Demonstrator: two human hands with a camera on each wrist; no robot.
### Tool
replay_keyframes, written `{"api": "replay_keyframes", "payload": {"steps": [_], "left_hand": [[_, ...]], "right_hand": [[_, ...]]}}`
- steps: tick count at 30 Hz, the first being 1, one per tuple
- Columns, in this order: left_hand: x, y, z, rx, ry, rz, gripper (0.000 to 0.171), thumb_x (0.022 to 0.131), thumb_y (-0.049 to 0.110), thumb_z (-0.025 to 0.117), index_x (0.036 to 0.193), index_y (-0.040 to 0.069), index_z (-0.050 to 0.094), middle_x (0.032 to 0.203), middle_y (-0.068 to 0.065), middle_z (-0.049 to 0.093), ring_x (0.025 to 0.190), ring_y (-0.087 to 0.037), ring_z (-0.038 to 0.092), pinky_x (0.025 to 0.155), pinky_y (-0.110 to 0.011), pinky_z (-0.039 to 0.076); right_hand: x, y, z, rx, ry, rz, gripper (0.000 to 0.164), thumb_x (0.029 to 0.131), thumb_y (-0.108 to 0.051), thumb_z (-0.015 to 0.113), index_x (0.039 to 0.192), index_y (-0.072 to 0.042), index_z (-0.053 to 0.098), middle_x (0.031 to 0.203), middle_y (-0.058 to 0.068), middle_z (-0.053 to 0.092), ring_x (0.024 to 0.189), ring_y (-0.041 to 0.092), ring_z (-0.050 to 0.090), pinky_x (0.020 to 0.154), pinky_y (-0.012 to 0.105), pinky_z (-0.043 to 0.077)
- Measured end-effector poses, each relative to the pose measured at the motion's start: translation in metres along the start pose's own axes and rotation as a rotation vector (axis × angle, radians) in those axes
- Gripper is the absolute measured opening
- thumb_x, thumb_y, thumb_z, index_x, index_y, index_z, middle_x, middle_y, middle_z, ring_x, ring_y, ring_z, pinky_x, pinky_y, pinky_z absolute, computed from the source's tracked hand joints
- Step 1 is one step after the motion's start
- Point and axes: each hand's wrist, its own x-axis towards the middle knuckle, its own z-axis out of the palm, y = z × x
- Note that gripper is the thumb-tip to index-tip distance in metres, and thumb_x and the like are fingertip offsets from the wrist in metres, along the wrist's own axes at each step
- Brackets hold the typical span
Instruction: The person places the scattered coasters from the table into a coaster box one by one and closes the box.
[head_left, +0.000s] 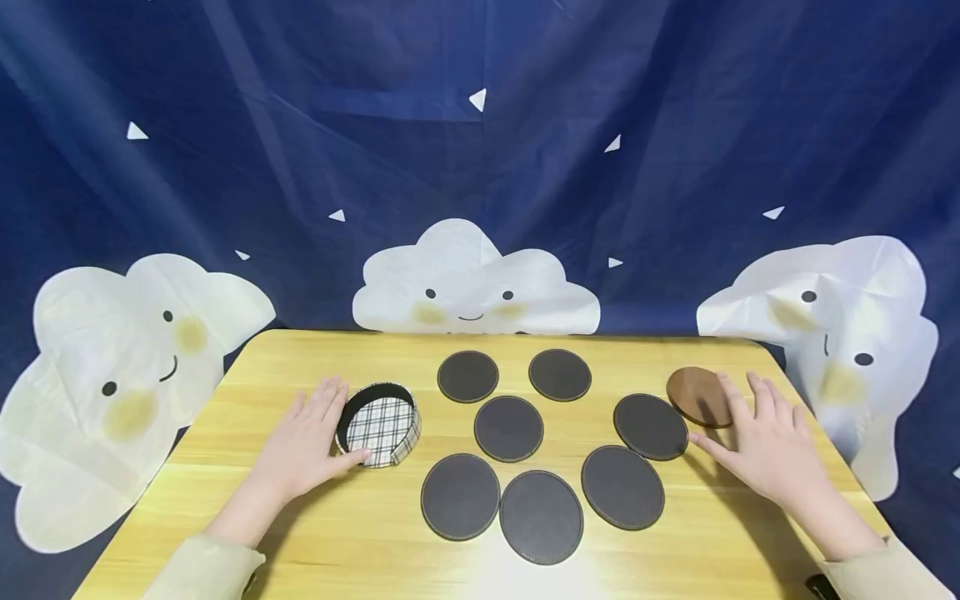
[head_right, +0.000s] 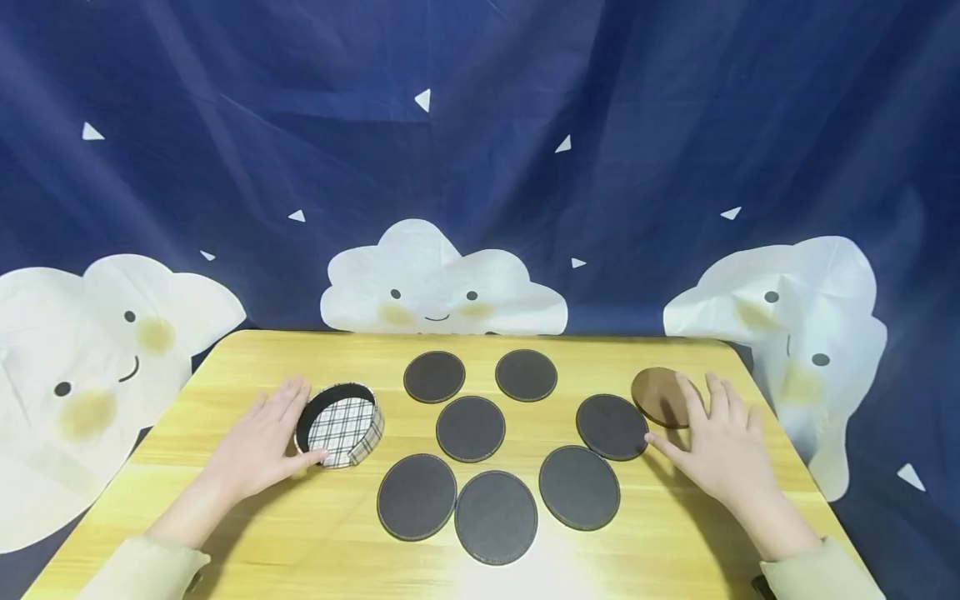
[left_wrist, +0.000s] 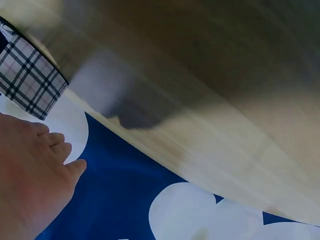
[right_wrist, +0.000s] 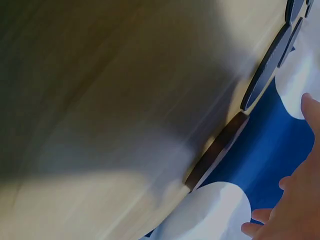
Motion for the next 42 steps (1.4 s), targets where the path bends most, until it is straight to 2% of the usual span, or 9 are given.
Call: {"api": "replay_keyframes", "payload": {"steps": [3,7,19,23,26,30,33,38,42], "left_hand": [[0.002,-0.001,0.002,-0.045,-0.018,0.020,0.108,0.091,0.067,0.069,0.158,-0.010,0.037,0.166,-0.030,0.038,0.155,-0.046,0.037,0.126,-0.065,0.034],[0.003,-0.001,0.006,-0.211,-0.050,-0.004,0.103,0.094,0.059,0.071,0.159,-0.012,0.034,0.166,-0.032,0.036,0.154,-0.050,0.035,0.125,-0.066,0.033],[0.010,0.000,0.012,-0.725,-0.038,-0.186,0.081,0.095,0.022,0.078,0.158,-0.008,0.037,0.161,-0.035,0.041,0.145,-0.057,0.044,0.119,-0.072,0.038],[0.014,0.004,0.013,-0.928,-0.060,-0.320,0.076,0.096,0.011,0.075,0.160,-0.005,0.037,0.160,-0.032,0.044,0.141,-0.047,0.052,0.114,-0.039,0.050],[0.015,0.006,0.015,-1.128,-0.068,-0.427,0.073,0.098,0.004,0.069,0.161,-0.005,0.034,0.162,-0.031,0.042,0.141,-0.036,0.053,0.103,-0.012,0.049],[0.016,0.008,0.019,-1.320,-0.025,-0.514,0.067,0.100,-0.001,0.063,0.161,-0.005,0.034,0.164,-0.029,0.040,0.129,-0.005,0.059,0.099,-0.003,0.047],[0.016,0.007,0.022,-1.406,0.018,-0.515,0.064,0.101,-0.002,0.060,0.159,-0.008,0.035,0.156,-0.019,0.051,0.116,0.009,0.059,0.100,-0.005,0.049],[0.012,0.003,0.025,-1.522,0.052,-0.456,0.061,0.102,-0.004,0.055,0.158,-0.015,0.031,0.129,0.014,0.064,0.117,0.006,0.062,0.101,-0.009,0.051],[0.009,-0.004,0.028,-1.587,0.045,-0.410,0.057,0.103,-0.005,0.050,0.157,-0.015,0.032,0.125,0.021,0.067,0.119,0.004,0.063,0.103,-0.011,0.051]], "right_hand": [[0.000,-0.004,0.003,0.001,0.012,-0.023,0.104,0.084,-0.063,0.078,0.161,-0.007,0.036,0.153,0.043,0.038,0.134,0.066,0.039,0.103,0.082,0.034],[0.000,-0.010,0.005,0.027,0.005,-0.048,0.104,0.083,-0.060,0.080,0.161,-0.005,0.037,0.152,0.042,0.040,0.134,0.065,0.041,0.104,0.078,0.039],[0.010,-0.033,0.009,0.125,-0.043,-0.109,0.099,0.085,-0.053,0.084,0.158,-0.001,0.042,0.151,0.045,0.041,0.133,0.065,0.045,0.103,0.078,0.044],[0.012,-0.039,0.010,0.132,-0.047,-0.132,0.097,0.085,-0.052,0.084,0.157,-0.001,0.042,0.151,0.042,0.043,0.134,0.062,0.047,0.099,0.079,0.046],[0.013,-0.043,0.010,0.145,-0.060,-0.143,0.097,0.086,-0.050,0.084,0.157,0.000,0.042,0.151,0.040,0.043,0.135,0.059,0.046,0.098,0.078,0.047],[0.016,-0.047,0.010,0.160,-0.103,-0.136,0.096,0.088,-0.050,0.083,0.158,0.000,0.040,0.152,0.037,0.042,0.136,0.058,0.045,0.101,0.076,0.048],[0.019,-0.051,0.010,0.164,-0.127,-0.132,0.094,0.089,-0.049,0.082,0.159,-0.001,0.041,0.151,0.036,0.043,0.136,0.057,0.046,0.102,0.074,0.048],[0.024,-0.056,0.016,0.155,-0.117,-0.164,0.089,0.088,-0.046,0.084,0.156,-0.002,0.046,0.145,0.035,0.048,0.129,0.056,0.052,0.101,0.071,0.049],[0.026,-0.060,0.019,0.128,-0.112,-0.186,0.085,0.088,-0.048,0.083,0.152,-0.003,0.050,0.141,0.035,0.051,0.124,0.056,0.056,0.096,0.069,0.052]]}}
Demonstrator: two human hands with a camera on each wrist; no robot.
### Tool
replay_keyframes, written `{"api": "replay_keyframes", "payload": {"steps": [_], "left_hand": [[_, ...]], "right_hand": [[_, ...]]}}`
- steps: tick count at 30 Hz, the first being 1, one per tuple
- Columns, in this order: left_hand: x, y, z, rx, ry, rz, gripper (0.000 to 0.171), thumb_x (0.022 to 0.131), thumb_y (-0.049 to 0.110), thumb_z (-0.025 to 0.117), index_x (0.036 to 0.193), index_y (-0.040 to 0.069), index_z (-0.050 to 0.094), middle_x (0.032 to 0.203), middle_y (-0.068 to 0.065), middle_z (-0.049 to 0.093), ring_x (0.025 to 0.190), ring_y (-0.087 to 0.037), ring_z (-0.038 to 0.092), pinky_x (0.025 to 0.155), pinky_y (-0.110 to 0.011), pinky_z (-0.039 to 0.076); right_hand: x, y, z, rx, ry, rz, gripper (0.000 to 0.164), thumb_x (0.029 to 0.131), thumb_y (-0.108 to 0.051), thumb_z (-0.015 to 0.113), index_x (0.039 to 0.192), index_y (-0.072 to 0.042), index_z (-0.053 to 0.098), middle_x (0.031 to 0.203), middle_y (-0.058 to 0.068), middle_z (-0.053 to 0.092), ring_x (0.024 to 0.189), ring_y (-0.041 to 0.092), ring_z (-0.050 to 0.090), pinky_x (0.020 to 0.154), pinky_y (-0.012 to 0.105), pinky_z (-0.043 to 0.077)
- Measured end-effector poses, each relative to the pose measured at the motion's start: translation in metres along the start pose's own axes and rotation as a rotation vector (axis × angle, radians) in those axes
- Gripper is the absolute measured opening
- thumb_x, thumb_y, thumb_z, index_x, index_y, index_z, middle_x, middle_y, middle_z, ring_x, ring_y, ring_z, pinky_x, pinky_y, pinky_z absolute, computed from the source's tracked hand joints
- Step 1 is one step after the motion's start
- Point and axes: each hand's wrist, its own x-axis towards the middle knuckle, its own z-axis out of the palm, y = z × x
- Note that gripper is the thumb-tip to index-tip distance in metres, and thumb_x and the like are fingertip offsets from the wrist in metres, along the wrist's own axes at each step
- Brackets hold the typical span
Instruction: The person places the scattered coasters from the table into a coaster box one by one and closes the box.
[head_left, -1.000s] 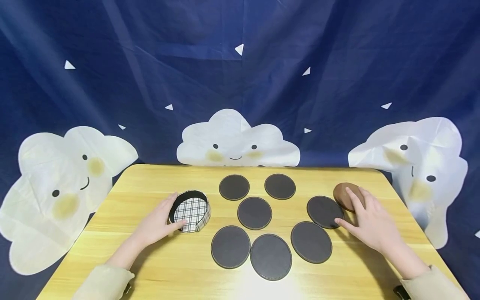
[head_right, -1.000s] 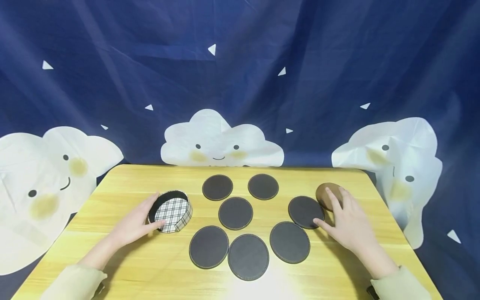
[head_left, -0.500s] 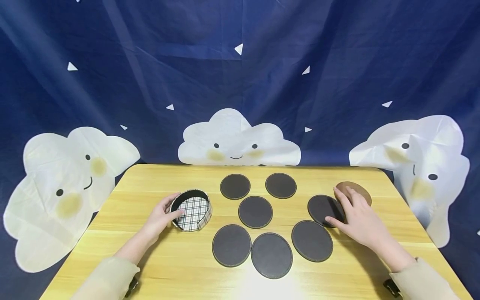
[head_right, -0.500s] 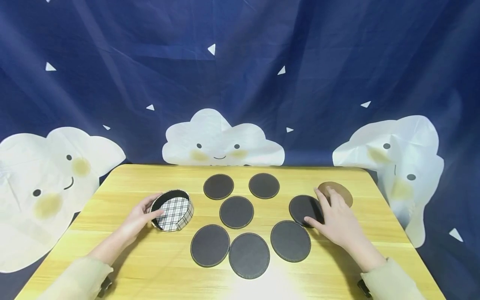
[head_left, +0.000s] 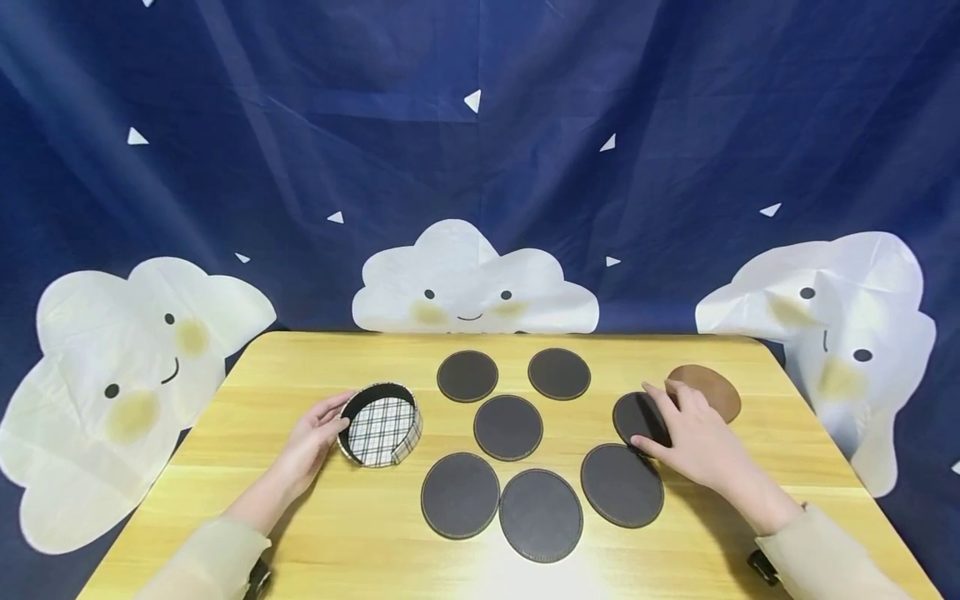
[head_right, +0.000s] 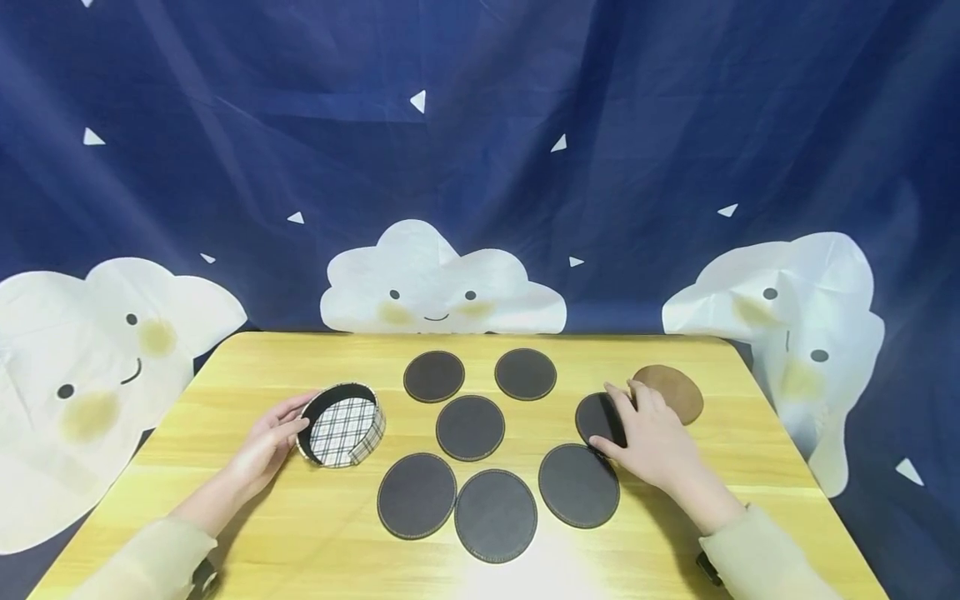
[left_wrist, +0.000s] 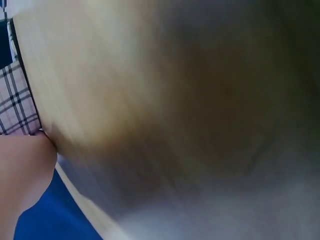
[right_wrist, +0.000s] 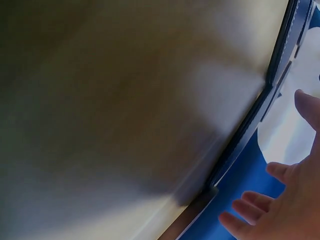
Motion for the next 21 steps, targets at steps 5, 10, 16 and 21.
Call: {"api": "replay_keyframes", "payload": {"steps": [5,10,16,21], "left_hand": [[0.000,-0.002,-0.008,-0.069,-0.038,-0.002,0.044,0.106,-0.004,0.047,0.150,-0.001,0.049,0.127,0.019,0.069,0.119,0.002,0.064,0.103,-0.012,0.052],[0.000,-0.004,-0.008,-0.085,-0.040,0.005,0.038,0.106,-0.004,0.048,0.141,0.010,0.058,0.127,0.018,0.070,0.119,0.002,0.064,0.103,-0.012,0.052],[0.001,-0.005,-0.005,-0.079,-0.019,0.032,0.038,0.105,-0.005,0.048,0.140,0.005,0.058,0.126,0.017,0.071,0.117,0.002,0.065,0.102,-0.013,0.052],[0.000,-0.006,-0.004,-0.061,-0.005,0.033,0.039,0.104,-0.006,0.048,0.142,0.004,0.055,0.126,0.019,0.070,0.118,0.002,0.064,0.102,-0.013,0.052]], "right_hand": [[0.004,-0.006,0.006,-0.039,-0.015,0.000,0.082,0.089,-0.053,0.080,0.150,-0.005,0.053,0.139,0.035,0.053,0.120,0.053,0.058,0.087,0.067,0.054],[0.008,-0.011,0.012,-0.077,-0.040,0.033,0.081,0.088,-0.056,0.079,0.148,-0.007,0.057,0.135,0.030,0.056,0.116,0.048,0.058,0.079,0.063,0.054],[0.011,-0.016,0.016,-0.097,-0.051,0.059,0.077,0.086,-0.056,0.080,0.144,-0.009,0.061,0.129,0.024,0.059,0.112,0.044,0.059,0.074,0.058,0.050],[0.014,-0.017,0.018,-0.123,-0.091,0.083,0.073,0.089,-0.056,0.077,0.144,-0.009,0.062,0.126,0.022,0.061,0.113,0.044,0.058,0.079,0.060,0.050]]}}
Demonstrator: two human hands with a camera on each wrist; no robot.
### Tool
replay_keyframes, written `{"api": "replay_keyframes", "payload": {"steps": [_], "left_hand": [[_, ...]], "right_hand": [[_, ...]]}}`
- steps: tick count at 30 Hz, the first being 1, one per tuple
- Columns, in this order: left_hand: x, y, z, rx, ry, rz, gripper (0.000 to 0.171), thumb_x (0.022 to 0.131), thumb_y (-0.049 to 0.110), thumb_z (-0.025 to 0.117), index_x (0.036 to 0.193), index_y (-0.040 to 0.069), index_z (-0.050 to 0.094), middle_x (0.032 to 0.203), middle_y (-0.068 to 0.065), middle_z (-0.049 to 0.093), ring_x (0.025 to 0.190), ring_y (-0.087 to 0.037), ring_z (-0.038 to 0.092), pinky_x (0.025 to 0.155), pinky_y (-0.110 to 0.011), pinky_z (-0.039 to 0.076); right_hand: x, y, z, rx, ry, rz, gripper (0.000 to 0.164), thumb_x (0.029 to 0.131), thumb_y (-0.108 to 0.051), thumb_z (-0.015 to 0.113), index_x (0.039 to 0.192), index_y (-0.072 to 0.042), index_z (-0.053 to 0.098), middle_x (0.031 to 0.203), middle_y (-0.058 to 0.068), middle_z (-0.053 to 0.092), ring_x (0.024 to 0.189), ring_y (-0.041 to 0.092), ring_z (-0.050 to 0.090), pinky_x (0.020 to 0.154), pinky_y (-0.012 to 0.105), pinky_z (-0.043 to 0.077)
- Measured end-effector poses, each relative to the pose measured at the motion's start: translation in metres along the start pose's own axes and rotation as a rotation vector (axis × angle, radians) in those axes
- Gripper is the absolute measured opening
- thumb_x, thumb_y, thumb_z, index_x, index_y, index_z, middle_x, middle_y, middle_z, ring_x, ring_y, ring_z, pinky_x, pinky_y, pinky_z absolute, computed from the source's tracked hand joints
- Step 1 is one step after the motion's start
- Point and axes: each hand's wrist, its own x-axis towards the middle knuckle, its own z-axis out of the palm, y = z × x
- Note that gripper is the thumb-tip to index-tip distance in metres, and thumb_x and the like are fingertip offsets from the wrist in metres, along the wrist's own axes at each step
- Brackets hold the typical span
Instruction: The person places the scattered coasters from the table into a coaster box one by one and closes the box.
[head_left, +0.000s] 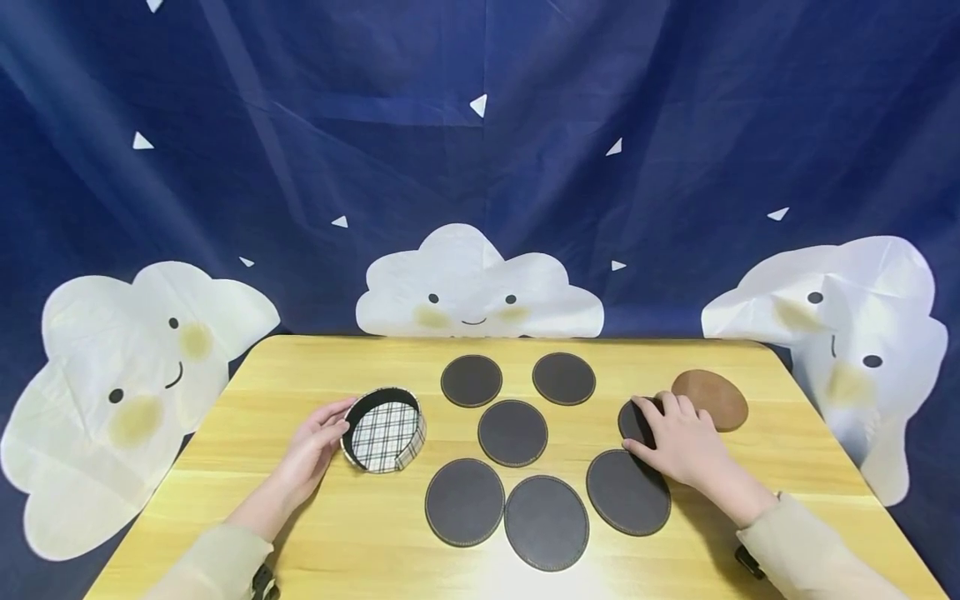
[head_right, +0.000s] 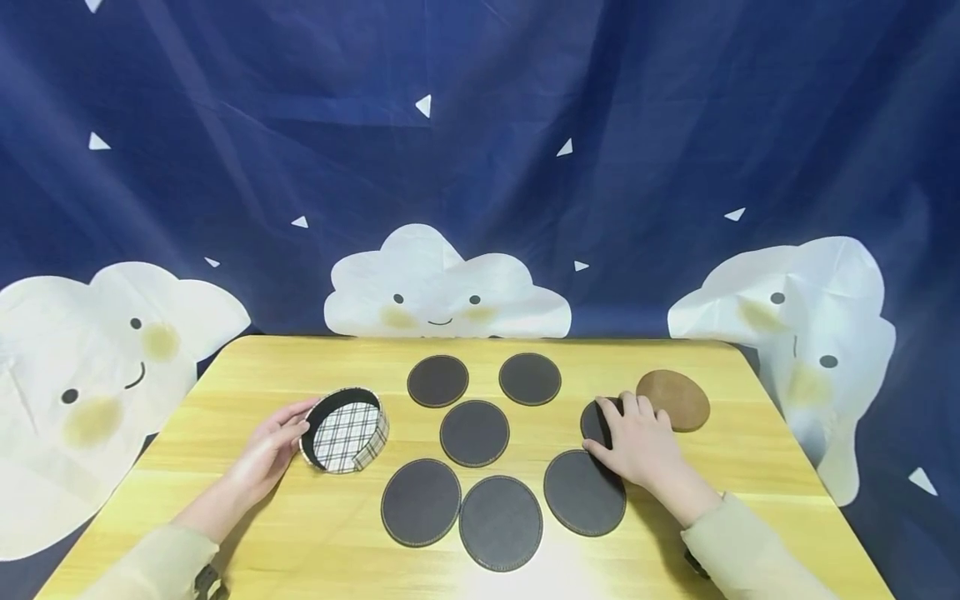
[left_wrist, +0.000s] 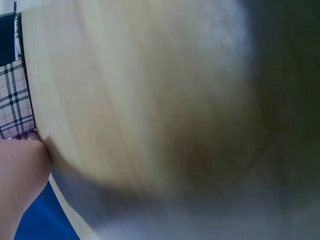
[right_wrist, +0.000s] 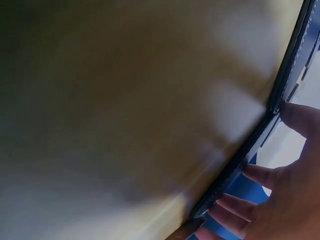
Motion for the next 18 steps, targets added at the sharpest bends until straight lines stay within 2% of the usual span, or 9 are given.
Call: {"api": "replay_keyframes", "payload": {"steps": [4,8,14,18], "left_hand": [[-0.001,0.000,0.000,0.008,0.008,0.002,0.039,0.105,-0.005,0.048,0.141,0.006,0.056,0.126,0.020,0.070,0.118,0.002,0.064,0.103,-0.013,0.051],[-0.002,-0.001,0.000,0.003,0.012,-0.002,0.038,0.105,-0.005,0.048,0.138,0.011,0.059,0.126,0.018,0.071,0.117,0.001,0.065,0.102,-0.014,0.051],[-0.002,0.001,0.001,0.001,0.017,-0.013,0.038,0.105,-0.004,0.048,0.138,0.012,0.058,0.126,0.020,0.070,0.118,0.002,0.064,0.102,-0.013,0.051],[-0.001,0.001,0.002,-0.006,0.020,-0.014,0.038,0.104,-0.005,0.048,0.136,0.012,0.058,0.125,0.019,0.070,0.117,0.002,0.064,0.102,-0.013,0.051]], "right_hand": [[0.003,0.001,0.004,-0.020,0.027,-0.029,0.074,0.086,-0.055,0.079,0.141,-0.006,0.064,0.120,0.025,0.061,0.108,0.044,0.059,0.079,0.060,0.052],[0.005,-0.002,0.007,0.007,0.050,-0.048,0.075,0.084,-0.053,0.082,0.139,-0.005,0.064,0.119,0.027,0.061,0.107,0.045,0.059,0.077,0.059,0.054],[0.007,-0.009,0.001,0.060,-0.022,0.020,0.075,0.086,-0.053,0.080,0.144,-0.010,0.061,0.128,0.029,0.058,0.115,0.050,0.056,0.078,0.068,0.054],[0.009,-0.011,-0.002,0.065,-0.046,0.041,0.074,0.086,-0.052,0.081,0.143,-0.010,0.062,0.126,0.033,0.057,0.111,0.053,0.057,0.078,0.070,0.053]]}}
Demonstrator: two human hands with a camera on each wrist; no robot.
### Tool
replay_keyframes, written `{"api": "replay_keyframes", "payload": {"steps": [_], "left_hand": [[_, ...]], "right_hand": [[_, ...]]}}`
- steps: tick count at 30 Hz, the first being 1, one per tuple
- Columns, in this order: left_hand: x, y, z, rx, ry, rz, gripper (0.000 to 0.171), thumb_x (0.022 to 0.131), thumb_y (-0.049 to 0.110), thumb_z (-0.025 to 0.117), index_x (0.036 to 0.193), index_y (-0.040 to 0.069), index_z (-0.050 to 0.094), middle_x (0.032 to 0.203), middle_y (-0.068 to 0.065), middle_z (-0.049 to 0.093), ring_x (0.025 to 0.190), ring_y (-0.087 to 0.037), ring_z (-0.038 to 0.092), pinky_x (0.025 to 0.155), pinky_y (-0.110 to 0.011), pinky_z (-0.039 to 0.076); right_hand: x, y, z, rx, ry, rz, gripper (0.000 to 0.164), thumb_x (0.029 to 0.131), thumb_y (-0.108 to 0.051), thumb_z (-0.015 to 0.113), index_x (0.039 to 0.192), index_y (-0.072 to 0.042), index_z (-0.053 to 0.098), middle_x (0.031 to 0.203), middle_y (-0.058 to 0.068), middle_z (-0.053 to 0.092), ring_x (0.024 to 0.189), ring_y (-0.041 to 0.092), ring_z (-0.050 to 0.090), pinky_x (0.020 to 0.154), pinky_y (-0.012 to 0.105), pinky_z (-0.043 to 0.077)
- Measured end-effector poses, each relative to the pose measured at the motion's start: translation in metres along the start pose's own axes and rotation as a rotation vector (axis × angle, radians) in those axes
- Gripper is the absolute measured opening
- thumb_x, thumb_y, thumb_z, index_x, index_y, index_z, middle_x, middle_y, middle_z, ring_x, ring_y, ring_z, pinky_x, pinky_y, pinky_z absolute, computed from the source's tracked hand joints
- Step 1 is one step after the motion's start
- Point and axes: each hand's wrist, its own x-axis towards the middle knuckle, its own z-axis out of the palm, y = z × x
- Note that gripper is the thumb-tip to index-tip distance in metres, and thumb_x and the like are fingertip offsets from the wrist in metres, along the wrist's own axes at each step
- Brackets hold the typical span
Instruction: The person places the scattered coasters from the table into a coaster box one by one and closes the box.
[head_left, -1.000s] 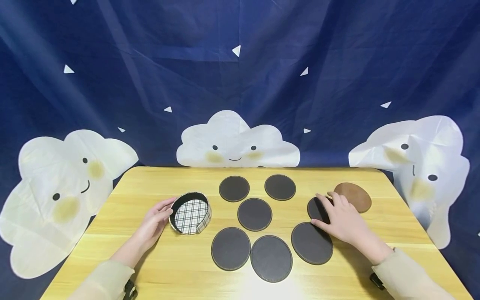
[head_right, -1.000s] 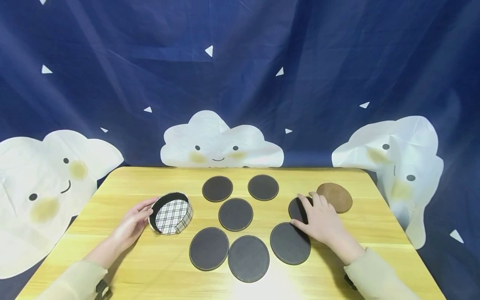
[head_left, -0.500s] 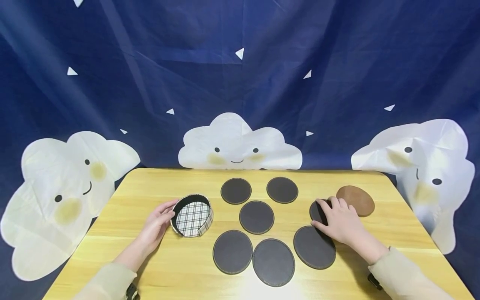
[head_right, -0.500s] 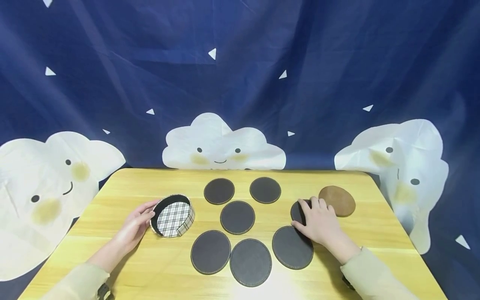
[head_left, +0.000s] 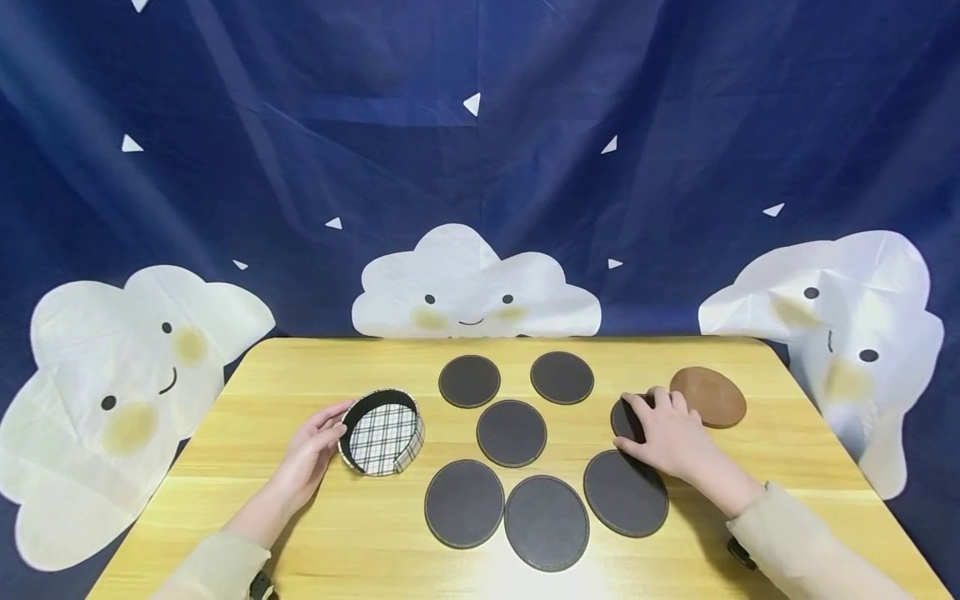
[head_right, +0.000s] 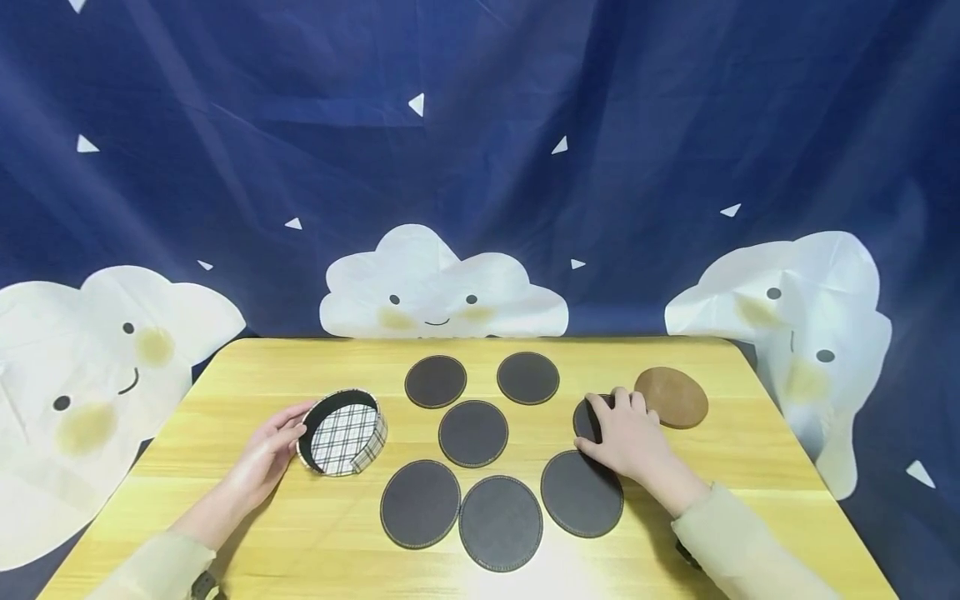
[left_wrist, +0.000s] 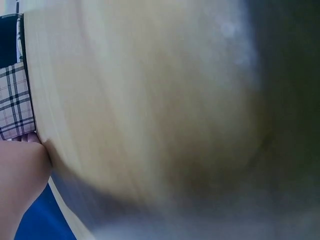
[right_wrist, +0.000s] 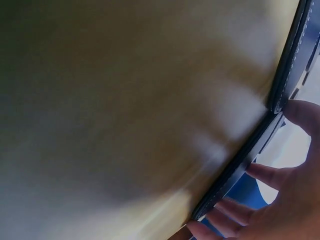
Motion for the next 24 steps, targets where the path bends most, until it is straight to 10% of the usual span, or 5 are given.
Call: {"api": "replay_keyframes", "payload": {"steps": [24], "left_hand": [[0.000,-0.003,0.004,0.012,0.040,0.019,0.036,0.104,-0.005,0.049,0.138,0.006,0.058,0.121,0.018,0.073,0.113,0.002,0.066,0.100,-0.013,0.053]], "right_hand": [[0.026,-0.018,-0.010,0.032,0.075,-0.030,0.075,0.072,-0.052,0.081,0.135,-0.015,0.065,0.116,0.028,0.057,0.110,0.046,0.054,0.068,0.053,0.043]]}}
